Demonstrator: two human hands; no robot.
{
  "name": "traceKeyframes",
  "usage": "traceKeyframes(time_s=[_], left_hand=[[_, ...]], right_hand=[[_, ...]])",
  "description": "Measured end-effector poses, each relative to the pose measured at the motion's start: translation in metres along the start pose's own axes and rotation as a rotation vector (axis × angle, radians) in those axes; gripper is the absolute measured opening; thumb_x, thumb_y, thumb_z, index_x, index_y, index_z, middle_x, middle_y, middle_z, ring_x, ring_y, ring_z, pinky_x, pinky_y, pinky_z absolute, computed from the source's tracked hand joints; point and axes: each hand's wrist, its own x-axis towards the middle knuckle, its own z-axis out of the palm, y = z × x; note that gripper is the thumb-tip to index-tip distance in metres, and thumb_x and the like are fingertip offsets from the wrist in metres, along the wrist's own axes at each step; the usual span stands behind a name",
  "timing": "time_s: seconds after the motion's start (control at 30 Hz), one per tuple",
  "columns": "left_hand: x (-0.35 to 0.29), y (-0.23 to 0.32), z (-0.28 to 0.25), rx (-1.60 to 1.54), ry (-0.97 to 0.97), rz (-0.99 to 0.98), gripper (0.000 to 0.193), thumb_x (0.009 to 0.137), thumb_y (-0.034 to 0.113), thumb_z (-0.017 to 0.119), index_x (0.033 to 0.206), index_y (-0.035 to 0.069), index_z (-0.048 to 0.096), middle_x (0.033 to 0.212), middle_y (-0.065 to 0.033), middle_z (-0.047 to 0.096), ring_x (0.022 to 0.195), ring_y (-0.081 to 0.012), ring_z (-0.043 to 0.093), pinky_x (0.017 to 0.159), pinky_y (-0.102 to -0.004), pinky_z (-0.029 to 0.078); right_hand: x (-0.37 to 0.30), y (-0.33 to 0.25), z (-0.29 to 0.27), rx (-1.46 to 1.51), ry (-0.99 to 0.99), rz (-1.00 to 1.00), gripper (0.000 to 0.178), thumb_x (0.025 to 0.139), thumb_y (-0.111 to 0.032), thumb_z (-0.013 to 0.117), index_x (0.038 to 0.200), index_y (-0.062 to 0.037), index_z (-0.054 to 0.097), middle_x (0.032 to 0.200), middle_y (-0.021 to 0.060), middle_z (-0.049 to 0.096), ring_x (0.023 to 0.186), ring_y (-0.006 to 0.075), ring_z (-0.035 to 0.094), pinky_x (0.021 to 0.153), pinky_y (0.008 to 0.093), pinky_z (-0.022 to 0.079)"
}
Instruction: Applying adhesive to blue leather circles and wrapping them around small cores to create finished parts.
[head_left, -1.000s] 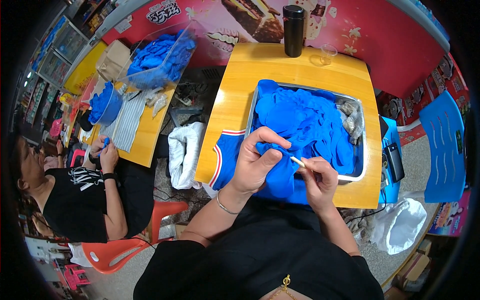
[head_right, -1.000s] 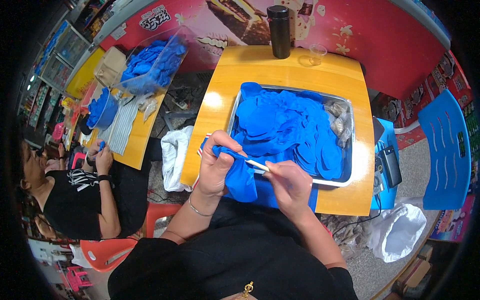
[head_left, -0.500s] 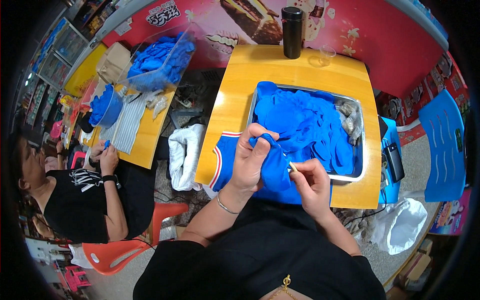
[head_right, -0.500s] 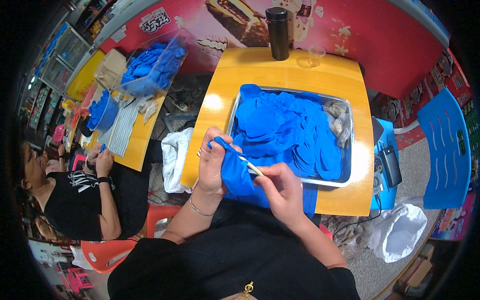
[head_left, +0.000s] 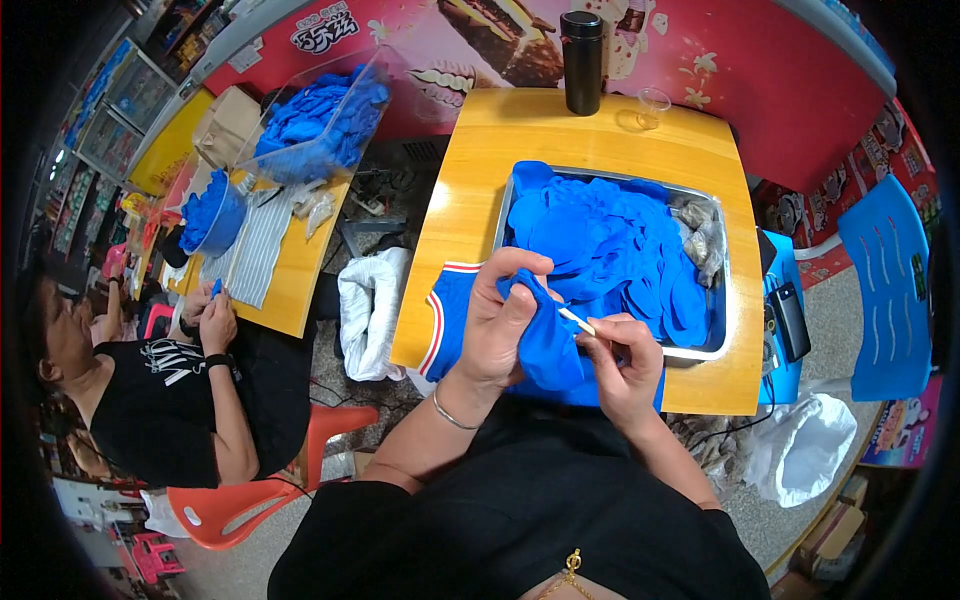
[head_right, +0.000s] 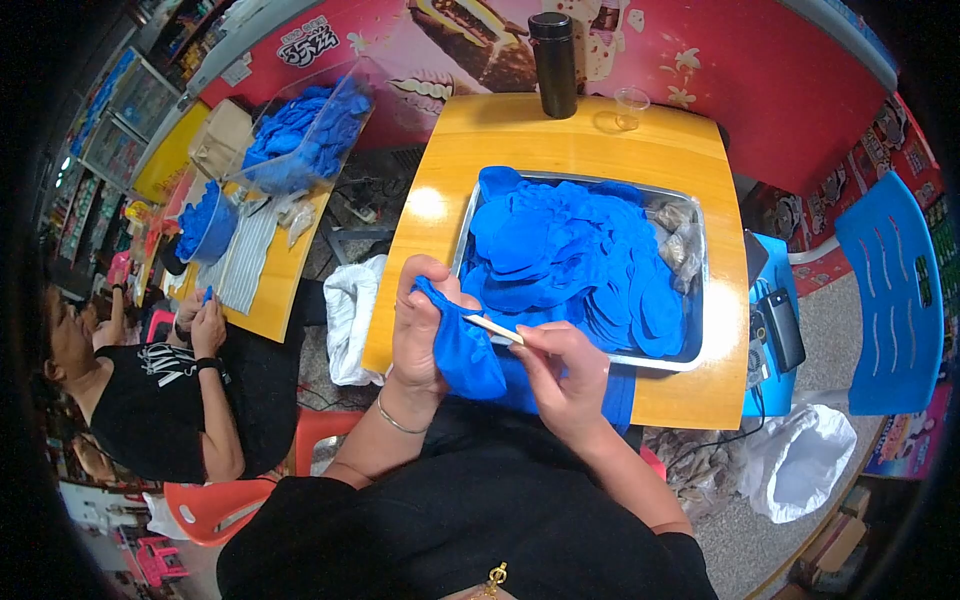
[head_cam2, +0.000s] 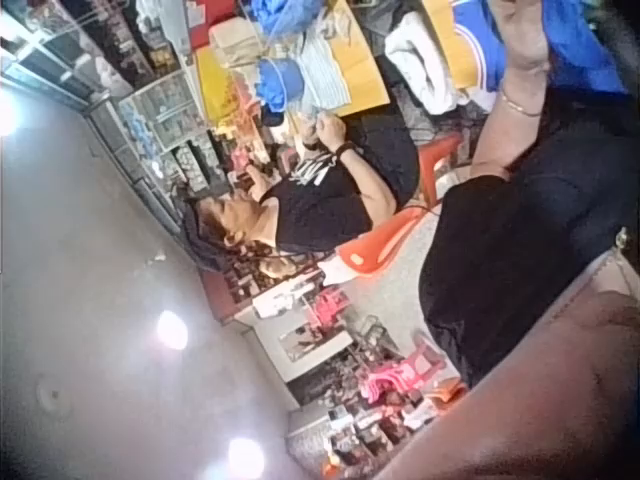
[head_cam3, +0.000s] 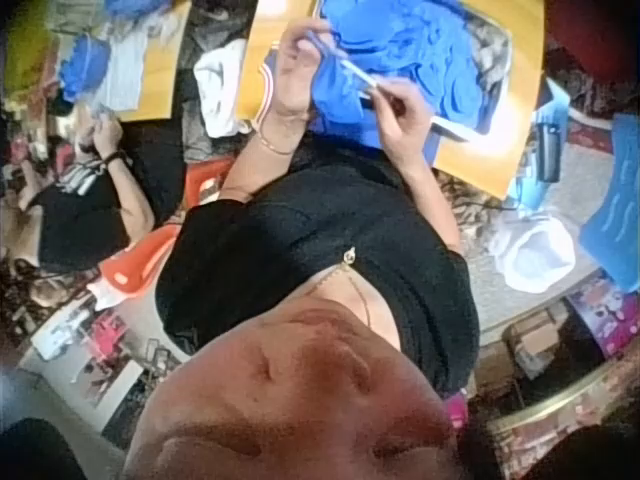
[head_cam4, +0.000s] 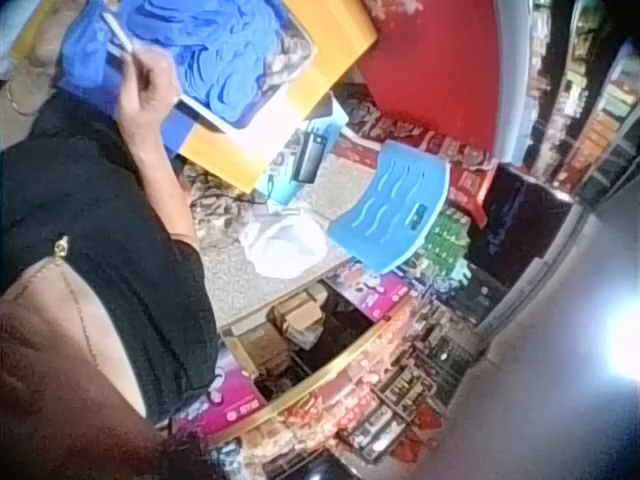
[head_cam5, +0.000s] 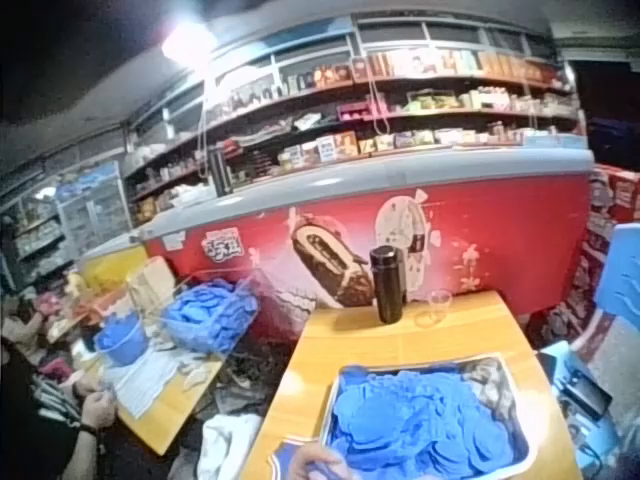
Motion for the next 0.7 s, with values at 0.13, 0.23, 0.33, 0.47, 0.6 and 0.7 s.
traceKeyframes(time_s=[0.13, 0.23, 0.33, 0.47, 0.6, 0.7], left_hand=[[0.0, 0.001, -0.001, 0.059, -0.019, 0.023, 0.032, 0.083, 0.03, 0.063, 0.101, 0.004, 0.054, 0.085, -0.003, 0.057, 0.078, -0.0072, 0.057, 0.068, -0.0184, 0.048], [0.0, -0.001, -0.004, 0.077, -0.005, 0.023, 0.028, 0.083, 0.028, 0.064, 0.095, 0.004, 0.055, 0.089, -0.0041, 0.059, 0.078, -0.0073, 0.058, 0.069, -0.019, 0.048], [0.0, -0.002, -0.007, 0.127, -0.035, 0.056, 0.023, 0.084, 0.025, 0.063, 0.092, 0.005, 0.056, 0.089, -0.0041, 0.059, 0.077, -0.0077, 0.058, 0.069, -0.0197, 0.048], [-0.001, -0.002, -0.007, 0.171, 0.02, 0.062, 0.018, 0.085, 0.022, 0.063, 0.09, 0.006, 0.055, 0.089, -0.0042, 0.059, 0.077, -0.0079, 0.058, 0.07, -0.0205, 0.048], [-0.002, 0.004, -0.009, 0.193, -0.002, 0.022, 0.017, 0.085, 0.02, 0.063, 0.089, 0.006, 0.054, 0.09, -0.0042, 0.058, 0.078, -0.0071, 0.056, 0.071, -0.0196, 0.046], [-0.001, 0.009, -0.01, 0.199, -0.013, 0.005, 0.019, 0.086, 0.021, 0.062, 0.092, 0.005, 0.055, 0.091, -0.004, 0.058, 0.077, -0.0057, 0.054, 0.07, -0.0175, 0.042]], right_hand=[[0.001, -0.009, 0.001, 0.004, -0.015, 0.025, 0.019, 0.076, 0.008, 0.065, 0.091, -0.001, 0.06, 0.079, 0.0093, 0.062, 0.062, 0.008, 0.055, 0.05, 0.018, 0.04], [0.003, -0.017, 0.002, 0.031, -0.016, 0.079, 0.017, 0.076, 0.008, 0.064, 0.091, 0.0003, 0.06, 0.08, 0.01, 0.062, 0.062, 0.0089, 0.055, 0.051, 0.0189, 0.041], [0.004, -0.02, 0.002, 0.017, -0.036, 0.084, 0.015, 0.076, 0.007, 0.064, 0.09, 0.0008, 0.06, 0.081, 0.0112, 0.063, 0.064, 0.0098, 0.056, 0.053, 0.0195, 0.042], [0.007, -0.033, 0.0, 0.14, -0.134, 0.287, 0.011, 0.083, 0.0, 0.059, 0.095, -0.0002, 0.057, 0.077, 0.0046, 0.059, 0.062, 0.0071, 0.052, 0.054, 0.0192, 0.039], [0.012, -0.044, -0.01, 0.706, -0.323, 0.767, 0.011, 0.088, -0.006, 0.054, 0.098, -0.0008, 0.055, 0.075, -0.0008, 0.053, 0.06, 0.0049, 0.046, 0.053, 0.019, 0.037], [0.012, -0.043, -0.006, 0.412, -0.287, 0.619, 0.01, 0.088, -0.004, 0.054, 0.097, 0.0002, 0.055, 0.078, 0.0008, 0.055, 0.062, 0.0048, 0.048, 0.054, 0.019, 0.038]])
